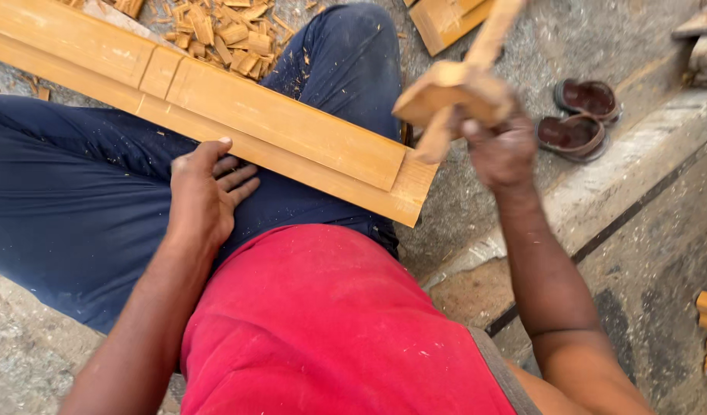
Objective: The person shapes a wooden beam using a chisel and a wooden mallet while sitting on the ground.
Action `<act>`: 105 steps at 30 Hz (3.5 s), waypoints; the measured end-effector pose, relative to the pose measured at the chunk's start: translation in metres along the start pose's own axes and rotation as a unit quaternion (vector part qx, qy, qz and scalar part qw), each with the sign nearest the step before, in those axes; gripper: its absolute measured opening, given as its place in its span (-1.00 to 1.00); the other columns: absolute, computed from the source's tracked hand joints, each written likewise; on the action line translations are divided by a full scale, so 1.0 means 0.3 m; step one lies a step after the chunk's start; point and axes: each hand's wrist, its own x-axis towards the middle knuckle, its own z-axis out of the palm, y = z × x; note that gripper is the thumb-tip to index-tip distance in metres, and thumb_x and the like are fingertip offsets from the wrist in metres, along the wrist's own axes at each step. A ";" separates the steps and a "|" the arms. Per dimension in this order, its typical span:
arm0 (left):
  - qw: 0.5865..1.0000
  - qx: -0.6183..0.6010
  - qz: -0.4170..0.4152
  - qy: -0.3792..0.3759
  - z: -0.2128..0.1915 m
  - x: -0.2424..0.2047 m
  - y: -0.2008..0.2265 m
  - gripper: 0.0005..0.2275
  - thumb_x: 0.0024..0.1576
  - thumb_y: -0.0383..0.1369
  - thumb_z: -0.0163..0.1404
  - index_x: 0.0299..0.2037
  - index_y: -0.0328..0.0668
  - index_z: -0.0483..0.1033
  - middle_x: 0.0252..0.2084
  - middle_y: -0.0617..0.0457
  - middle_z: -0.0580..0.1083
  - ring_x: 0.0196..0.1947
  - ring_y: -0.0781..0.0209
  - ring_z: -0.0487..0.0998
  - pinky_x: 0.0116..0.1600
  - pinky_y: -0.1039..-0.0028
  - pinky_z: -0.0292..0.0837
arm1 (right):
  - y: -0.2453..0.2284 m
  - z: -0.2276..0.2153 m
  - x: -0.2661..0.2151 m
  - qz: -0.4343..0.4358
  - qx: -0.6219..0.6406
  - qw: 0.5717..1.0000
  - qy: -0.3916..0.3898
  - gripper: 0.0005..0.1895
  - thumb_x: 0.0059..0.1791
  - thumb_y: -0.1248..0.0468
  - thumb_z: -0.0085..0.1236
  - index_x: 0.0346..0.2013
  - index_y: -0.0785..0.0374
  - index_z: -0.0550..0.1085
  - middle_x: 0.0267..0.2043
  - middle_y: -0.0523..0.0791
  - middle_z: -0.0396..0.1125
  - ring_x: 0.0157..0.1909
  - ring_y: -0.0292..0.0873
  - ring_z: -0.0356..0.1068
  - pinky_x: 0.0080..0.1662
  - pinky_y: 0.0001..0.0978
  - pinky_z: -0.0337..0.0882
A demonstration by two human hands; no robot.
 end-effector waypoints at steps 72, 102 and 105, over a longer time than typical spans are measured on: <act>0.964 -0.147 0.016 -0.220 -0.066 0.235 -0.132 -0.35 0.07 -0.02 0.17 0.26 -0.29 0.33 0.09 -0.12 0.53 0.06 0.05 0.57 0.11 0.18 0.56 | 0.351 0.748 0.540 0.022 -0.217 0.929 -0.300 -0.33 0.25 0.21 0.18 0.56 0.12 0.04 0.33 -0.03 0.26 0.36 -0.18 0.29 0.35 -0.26 0.41; 0.972 -0.105 0.006 -0.211 -0.053 0.238 -0.126 -0.28 -0.02 0.00 0.23 0.25 -0.37 0.35 0.09 -0.17 0.53 0.06 0.02 0.57 0.12 0.17 0.50 | 0.424 0.806 0.635 0.009 -0.225 0.925 -0.305 -0.29 0.25 0.20 0.15 0.57 0.16 -0.03 0.39 0.07 0.27 0.42 -0.04 0.33 0.39 -0.13 0.46; 0.974 -0.086 0.007 -0.209 -0.054 0.229 -0.116 -0.25 -0.03 0.01 0.22 0.27 -0.34 0.29 0.06 -0.21 0.51 0.04 0.02 0.56 0.10 0.12 0.51 | 0.447 0.832 0.657 0.018 -0.234 0.926 -0.295 -0.28 0.21 0.19 0.18 0.51 0.16 -0.03 0.27 0.04 0.34 0.27 -0.09 0.45 0.22 -0.20 0.57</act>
